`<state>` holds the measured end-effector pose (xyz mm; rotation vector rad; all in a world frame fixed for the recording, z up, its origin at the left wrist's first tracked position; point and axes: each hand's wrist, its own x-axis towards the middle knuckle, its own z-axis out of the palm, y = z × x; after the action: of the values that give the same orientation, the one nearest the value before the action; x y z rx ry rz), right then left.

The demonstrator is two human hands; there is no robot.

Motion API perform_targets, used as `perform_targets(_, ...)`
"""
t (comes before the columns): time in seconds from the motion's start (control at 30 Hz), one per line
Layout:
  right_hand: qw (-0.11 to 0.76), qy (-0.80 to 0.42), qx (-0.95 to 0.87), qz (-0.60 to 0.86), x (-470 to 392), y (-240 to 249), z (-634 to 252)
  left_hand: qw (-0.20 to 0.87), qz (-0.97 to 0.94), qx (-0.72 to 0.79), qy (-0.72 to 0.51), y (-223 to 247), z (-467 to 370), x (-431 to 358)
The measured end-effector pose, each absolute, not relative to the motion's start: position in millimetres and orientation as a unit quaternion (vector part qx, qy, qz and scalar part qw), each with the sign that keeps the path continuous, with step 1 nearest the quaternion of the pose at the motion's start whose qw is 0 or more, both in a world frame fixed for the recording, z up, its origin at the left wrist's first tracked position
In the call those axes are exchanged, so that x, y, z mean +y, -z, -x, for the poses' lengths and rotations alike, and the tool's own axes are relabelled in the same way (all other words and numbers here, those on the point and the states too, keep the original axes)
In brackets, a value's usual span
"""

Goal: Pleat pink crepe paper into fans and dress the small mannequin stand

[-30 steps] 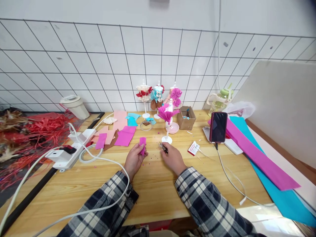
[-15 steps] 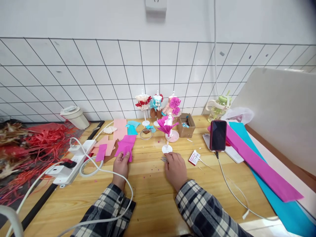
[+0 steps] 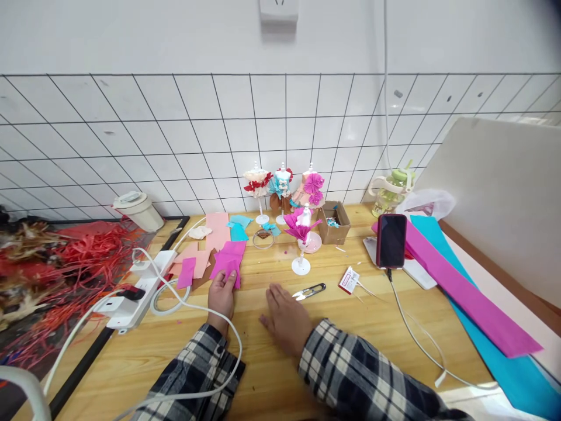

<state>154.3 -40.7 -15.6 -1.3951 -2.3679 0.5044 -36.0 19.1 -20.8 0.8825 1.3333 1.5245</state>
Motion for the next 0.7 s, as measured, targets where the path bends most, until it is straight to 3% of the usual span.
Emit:
perform_targets(0.17, 0.192, -0.175, -0.864, 0.430, -90, 6, -180, 0.416, -0.405, 0.524, -0.624, 25, 35, 17)
perform_targets(0.37, 0.133, -0.134, -0.835, 0.516, -121, 16, -209, 0.416, -0.396, 0.520, -0.633, 33, 35, 21)
perform_targets(0.7, 0.174, -0.147, -0.866, 0.445, -54, 17, -173, 0.406, -0.390, 0.515, -0.647, 34, 37, 23)
